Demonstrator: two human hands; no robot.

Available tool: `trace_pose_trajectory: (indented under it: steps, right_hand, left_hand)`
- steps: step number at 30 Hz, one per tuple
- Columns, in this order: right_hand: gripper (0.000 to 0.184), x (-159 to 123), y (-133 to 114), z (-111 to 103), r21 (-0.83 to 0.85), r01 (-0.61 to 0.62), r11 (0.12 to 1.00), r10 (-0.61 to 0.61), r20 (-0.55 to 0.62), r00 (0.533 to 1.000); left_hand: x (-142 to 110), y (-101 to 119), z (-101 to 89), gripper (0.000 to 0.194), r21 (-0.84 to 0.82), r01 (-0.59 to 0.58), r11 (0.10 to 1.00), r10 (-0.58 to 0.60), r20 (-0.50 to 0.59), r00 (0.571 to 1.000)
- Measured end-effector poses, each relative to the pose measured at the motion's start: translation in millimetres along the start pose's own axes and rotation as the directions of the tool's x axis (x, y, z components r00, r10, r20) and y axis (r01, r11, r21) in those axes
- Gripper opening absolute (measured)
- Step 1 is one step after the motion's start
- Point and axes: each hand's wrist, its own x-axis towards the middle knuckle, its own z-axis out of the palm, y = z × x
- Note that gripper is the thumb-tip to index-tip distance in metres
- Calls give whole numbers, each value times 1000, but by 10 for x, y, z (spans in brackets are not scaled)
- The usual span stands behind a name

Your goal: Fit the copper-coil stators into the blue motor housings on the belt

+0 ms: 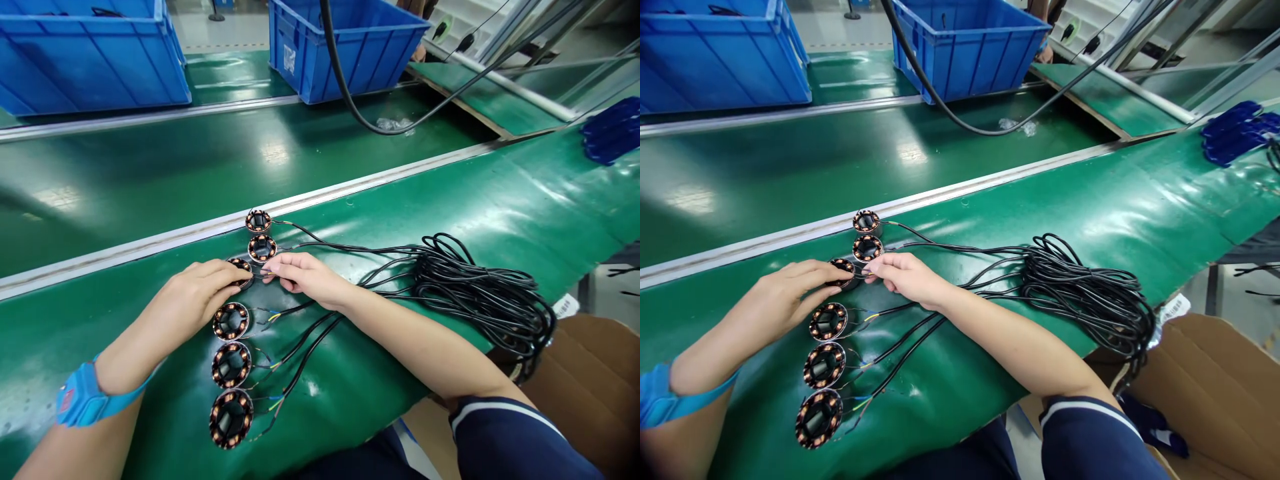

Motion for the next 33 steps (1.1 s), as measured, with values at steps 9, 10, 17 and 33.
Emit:
trace_pose_trajectory:
  steps: [9, 10, 17, 33]
  right_hand:
    - [9, -75, -15, 73, 138, -185, 973, 183, 21, 983]
    - [9, -88, -2, 63, 115, -182, 977, 178, 41, 983]
    - [23, -247, -246, -229, -274, 328, 904, -351, -39, 935]
    - [25, 143, -294, -396, -285, 60, 957, -55, 26, 998]
  left_hand:
    - [36, 13, -119, 46, -84, -85, 993, 97, 161, 982]
    - [25, 25, -135, 45, -101, -79, 992, 95, 168, 981]
    - [97, 198, -182, 24, -120, 27, 992, -35, -63, 997]
    - [602, -12, 36, 39, 4, -141, 990, 140, 72, 987]
